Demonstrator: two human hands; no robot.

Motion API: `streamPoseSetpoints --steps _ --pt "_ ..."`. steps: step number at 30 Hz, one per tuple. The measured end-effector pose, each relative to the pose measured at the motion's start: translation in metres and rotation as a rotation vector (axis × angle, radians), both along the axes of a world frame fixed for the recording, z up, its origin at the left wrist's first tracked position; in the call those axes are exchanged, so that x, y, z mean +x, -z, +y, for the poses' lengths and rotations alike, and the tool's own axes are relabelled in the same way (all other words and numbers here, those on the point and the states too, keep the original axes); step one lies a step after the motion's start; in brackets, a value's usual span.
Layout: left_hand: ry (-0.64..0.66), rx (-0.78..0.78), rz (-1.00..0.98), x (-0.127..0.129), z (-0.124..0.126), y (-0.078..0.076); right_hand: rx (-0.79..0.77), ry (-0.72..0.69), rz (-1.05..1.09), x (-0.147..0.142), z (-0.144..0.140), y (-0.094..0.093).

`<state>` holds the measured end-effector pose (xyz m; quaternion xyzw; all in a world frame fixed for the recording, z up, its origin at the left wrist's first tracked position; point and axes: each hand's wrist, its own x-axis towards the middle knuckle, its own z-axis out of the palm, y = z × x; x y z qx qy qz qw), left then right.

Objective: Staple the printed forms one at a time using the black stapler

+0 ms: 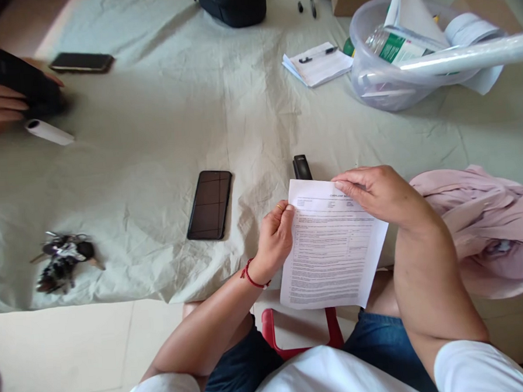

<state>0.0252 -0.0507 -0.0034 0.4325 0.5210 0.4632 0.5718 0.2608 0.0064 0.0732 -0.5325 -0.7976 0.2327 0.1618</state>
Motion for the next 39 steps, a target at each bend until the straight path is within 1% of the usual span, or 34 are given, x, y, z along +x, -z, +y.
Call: streamPoseSetpoints --steps 5,10,13,15,18,21,25,29,32,34,36,39 --pt "-0.016 -0.008 -0.008 -0.005 0.004 -0.001 0.024 -0.061 -0.126 0.001 0.002 0.007" --pt "-0.046 -0.034 -0.069 -0.014 0.007 0.003 0.152 -0.048 -0.124 -0.008 0.0 0.015" --pt "-0.058 -0.017 -0.04 -0.016 0.008 0.003 0.123 -0.078 -0.16 -0.011 -0.002 0.014" --pt "-0.029 -0.012 -0.019 -0.015 0.007 0.002 0.114 -0.057 -0.162 -0.011 -0.003 0.012" --pt "0.027 -0.009 -0.033 -0.012 0.006 -0.001 0.153 -0.008 -0.118 -0.015 -0.003 0.008" --pt "0.054 -0.015 -0.073 -0.008 0.005 -0.003 0.127 -0.019 -0.101 -0.023 -0.004 0.005" --pt "0.065 -0.072 -0.147 -0.005 0.006 -0.002 0.093 -0.012 -0.111 -0.032 -0.007 0.006" --pt "0.095 -0.129 -0.193 -0.003 0.008 0.001 0.074 0.031 -0.154 -0.031 -0.005 0.012" --pt "0.182 -0.155 -0.199 -0.001 0.008 0.002 0.081 0.089 -0.198 -0.021 0.003 0.012" --pt "0.295 -0.16 -0.161 -0.003 0.008 0.002 0.094 0.16 -0.221 -0.009 0.008 0.007" --pt "0.414 -0.126 -0.076 -0.007 0.007 0.0 0.101 0.248 -0.214 0.005 0.012 0.0" --pt "0.559 -0.024 0.071 -0.016 0.008 -0.002 0.111 0.374 -0.186 0.024 0.013 -0.011"
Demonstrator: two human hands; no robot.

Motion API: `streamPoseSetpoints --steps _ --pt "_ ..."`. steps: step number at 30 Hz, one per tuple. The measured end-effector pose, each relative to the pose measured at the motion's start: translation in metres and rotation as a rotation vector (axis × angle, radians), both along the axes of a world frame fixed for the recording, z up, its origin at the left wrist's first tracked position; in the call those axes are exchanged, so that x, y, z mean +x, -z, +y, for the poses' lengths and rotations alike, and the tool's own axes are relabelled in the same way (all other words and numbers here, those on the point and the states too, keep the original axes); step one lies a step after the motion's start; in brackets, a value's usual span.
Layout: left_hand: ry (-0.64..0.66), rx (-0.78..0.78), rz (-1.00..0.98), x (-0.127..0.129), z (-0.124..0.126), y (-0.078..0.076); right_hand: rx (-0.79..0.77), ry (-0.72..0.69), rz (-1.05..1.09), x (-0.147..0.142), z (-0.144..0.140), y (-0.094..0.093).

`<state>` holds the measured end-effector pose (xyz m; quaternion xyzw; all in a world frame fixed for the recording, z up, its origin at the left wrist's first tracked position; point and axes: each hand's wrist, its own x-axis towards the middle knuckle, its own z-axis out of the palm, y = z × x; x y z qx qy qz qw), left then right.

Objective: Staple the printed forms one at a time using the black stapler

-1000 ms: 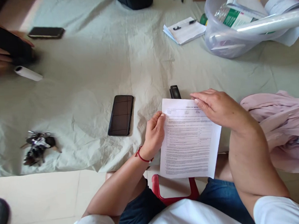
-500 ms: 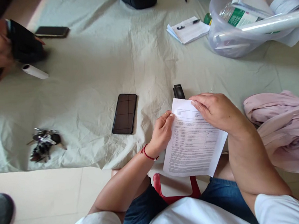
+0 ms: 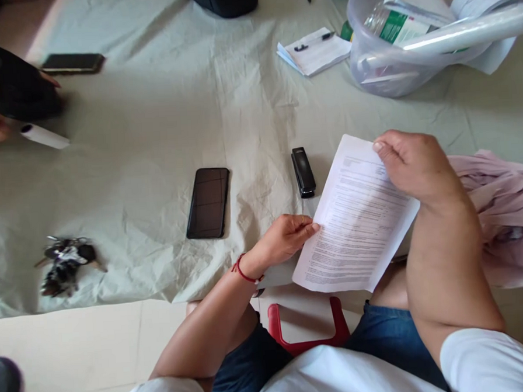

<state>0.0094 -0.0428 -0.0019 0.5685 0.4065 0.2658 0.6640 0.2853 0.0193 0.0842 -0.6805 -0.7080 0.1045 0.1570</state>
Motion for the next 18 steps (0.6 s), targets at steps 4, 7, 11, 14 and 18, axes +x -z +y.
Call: streamPoseSetpoints --steps 4,7,11,14,18 --pt "0.228 -0.02 0.046 -0.011 0.005 -0.003 0.007 0.127 0.003 0.016 0.0 -0.004" --pt "0.325 -0.138 0.022 -0.019 0.01 -0.008 0.013 0.186 0.002 0.027 0.0 -0.002" --pt "0.437 -0.213 0.002 -0.03 0.013 -0.015 0.018 0.259 -0.006 0.042 0.0 0.001" --pt "0.451 -0.207 -0.036 -0.035 0.011 -0.019 -0.008 0.274 0.031 0.049 0.0 0.005" --pt "0.487 -0.207 -0.122 -0.039 0.008 -0.024 -0.053 0.234 0.163 0.049 0.001 0.012"
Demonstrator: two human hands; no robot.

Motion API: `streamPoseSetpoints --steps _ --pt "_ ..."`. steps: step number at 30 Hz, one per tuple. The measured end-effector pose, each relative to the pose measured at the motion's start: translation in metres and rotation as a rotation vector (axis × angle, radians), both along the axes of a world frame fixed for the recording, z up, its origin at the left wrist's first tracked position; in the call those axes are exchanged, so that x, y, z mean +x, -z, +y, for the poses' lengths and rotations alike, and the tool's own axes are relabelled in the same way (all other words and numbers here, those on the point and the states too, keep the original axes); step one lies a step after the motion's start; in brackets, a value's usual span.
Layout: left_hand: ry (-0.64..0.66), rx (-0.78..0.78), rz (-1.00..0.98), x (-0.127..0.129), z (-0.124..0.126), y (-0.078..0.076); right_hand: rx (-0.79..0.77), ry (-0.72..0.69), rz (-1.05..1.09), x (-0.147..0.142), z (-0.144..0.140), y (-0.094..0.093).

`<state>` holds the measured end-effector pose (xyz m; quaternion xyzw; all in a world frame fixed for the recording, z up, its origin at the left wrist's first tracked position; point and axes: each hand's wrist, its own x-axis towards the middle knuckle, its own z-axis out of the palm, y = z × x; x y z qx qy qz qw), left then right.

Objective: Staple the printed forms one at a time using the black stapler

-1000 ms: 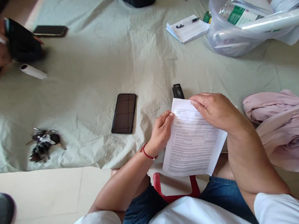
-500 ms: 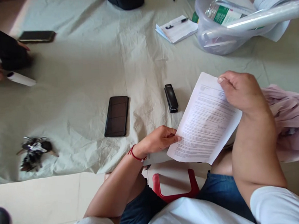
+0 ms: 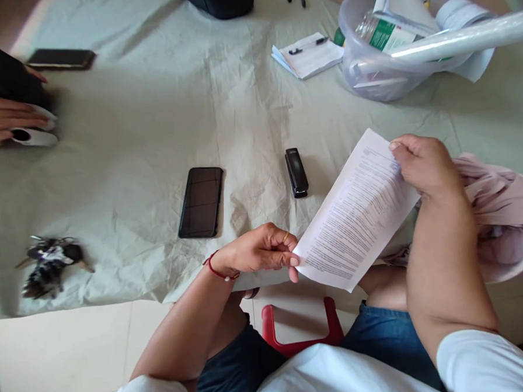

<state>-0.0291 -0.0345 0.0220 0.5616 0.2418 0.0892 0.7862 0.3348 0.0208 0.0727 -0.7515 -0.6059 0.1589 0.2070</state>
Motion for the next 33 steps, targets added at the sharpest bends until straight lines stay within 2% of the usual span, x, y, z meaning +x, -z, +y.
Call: streamPoseSetpoints --steps 4,8,12,14,18,22,26,33 --pt "0.055 0.04 -0.022 -0.006 0.003 -0.002 -0.065 -0.07 0.102 -0.001 0.002 0.008" --pt "0.046 0.102 0.009 -0.014 0.007 0.003 -0.146 -0.295 0.204 -0.006 0.002 0.022" --pt "-0.201 0.124 0.138 -0.013 0.005 0.008 -0.258 -0.52 0.224 -0.024 -0.001 0.031" --pt "-0.323 0.109 0.188 -0.008 0.002 0.008 -0.305 -0.583 0.222 -0.036 -0.005 0.031" --pt "-0.486 0.034 0.198 0.007 -0.006 0.011 -0.346 -0.679 0.204 -0.061 -0.013 0.031" --pt "-0.571 -0.084 0.108 0.022 -0.013 0.017 -0.334 -0.749 0.136 -0.08 -0.018 0.037" --pt "-0.683 -0.127 0.139 0.026 -0.019 0.019 -0.331 -0.783 0.097 -0.091 -0.02 0.041" --pt "-0.805 -0.268 0.262 0.036 -0.018 0.0 -0.361 -0.794 0.113 -0.093 -0.021 0.046"
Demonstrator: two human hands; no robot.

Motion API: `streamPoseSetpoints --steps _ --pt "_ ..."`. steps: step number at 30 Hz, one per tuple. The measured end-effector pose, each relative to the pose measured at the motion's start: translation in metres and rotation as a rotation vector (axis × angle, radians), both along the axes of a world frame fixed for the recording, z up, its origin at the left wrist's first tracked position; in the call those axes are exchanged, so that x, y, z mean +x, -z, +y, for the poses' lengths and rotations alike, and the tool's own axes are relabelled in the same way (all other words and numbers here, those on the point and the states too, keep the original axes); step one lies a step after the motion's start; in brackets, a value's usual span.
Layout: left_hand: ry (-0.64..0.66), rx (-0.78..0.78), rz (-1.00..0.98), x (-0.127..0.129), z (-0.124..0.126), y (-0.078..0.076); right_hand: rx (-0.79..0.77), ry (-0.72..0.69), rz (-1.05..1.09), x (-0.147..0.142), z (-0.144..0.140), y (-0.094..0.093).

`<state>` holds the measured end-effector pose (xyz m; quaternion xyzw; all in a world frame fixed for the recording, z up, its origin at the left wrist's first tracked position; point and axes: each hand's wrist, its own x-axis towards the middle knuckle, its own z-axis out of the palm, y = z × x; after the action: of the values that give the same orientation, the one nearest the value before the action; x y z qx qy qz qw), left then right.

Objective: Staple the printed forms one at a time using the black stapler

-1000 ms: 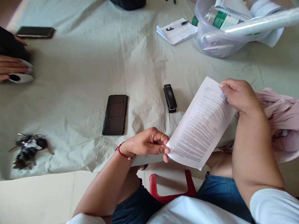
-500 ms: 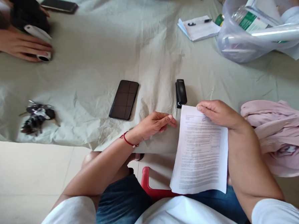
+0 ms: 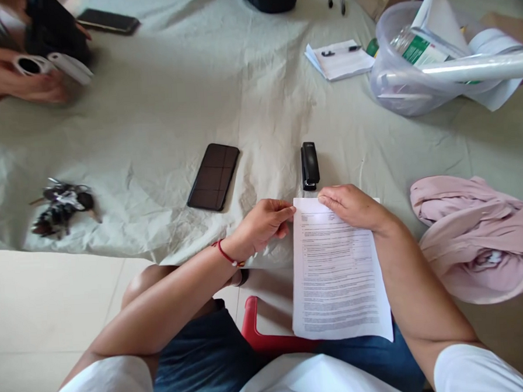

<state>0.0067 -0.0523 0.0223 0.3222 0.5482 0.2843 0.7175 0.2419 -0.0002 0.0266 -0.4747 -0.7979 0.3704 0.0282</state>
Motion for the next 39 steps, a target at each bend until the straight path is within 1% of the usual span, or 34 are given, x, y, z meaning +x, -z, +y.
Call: streamPoseSetpoints --steps 2,4,8,10,13,18,22,26,31,34,37,39 --pt "-0.048 -0.044 0.018 0.007 0.006 -0.005 0.016 0.01 -0.021 0.002 0.002 0.002" --pt "-0.078 -0.072 0.017 0.015 0.012 -0.007 0.048 0.034 -0.059 0.003 0.003 0.005" --pt "-0.131 -0.087 0.021 0.023 0.022 -0.003 0.14 0.088 -0.091 0.003 0.004 0.012" --pt "-0.157 -0.101 0.041 0.025 0.025 -0.002 0.211 0.11 -0.088 0.002 0.005 0.016" --pt "-0.168 -0.111 0.069 0.027 0.027 -0.001 0.286 0.135 -0.098 0.005 0.007 0.022" --pt "-0.122 -0.11 0.141 0.03 0.033 -0.001 0.225 0.199 -0.069 0.009 0.011 0.027" --pt "-0.062 -0.098 0.209 0.03 0.037 -0.003 0.238 0.204 -0.109 0.008 0.014 0.026" --pt "-0.053 -0.066 0.208 0.03 0.037 -0.003 0.256 0.199 -0.115 0.004 0.016 0.024" --pt "-0.056 -0.011 0.176 0.025 0.034 0.005 0.24 0.237 -0.038 0.0 0.019 0.025" --pt "-0.011 0.034 0.188 0.021 0.035 0.006 0.206 0.232 -0.009 0.001 0.021 0.024" --pt "0.051 0.049 0.24 0.018 0.037 0.003 0.146 0.208 -0.003 0.002 0.021 0.019" --pt "0.066 0.064 0.267 0.017 0.039 0.0 0.126 0.181 0.012 0.002 0.02 0.015"
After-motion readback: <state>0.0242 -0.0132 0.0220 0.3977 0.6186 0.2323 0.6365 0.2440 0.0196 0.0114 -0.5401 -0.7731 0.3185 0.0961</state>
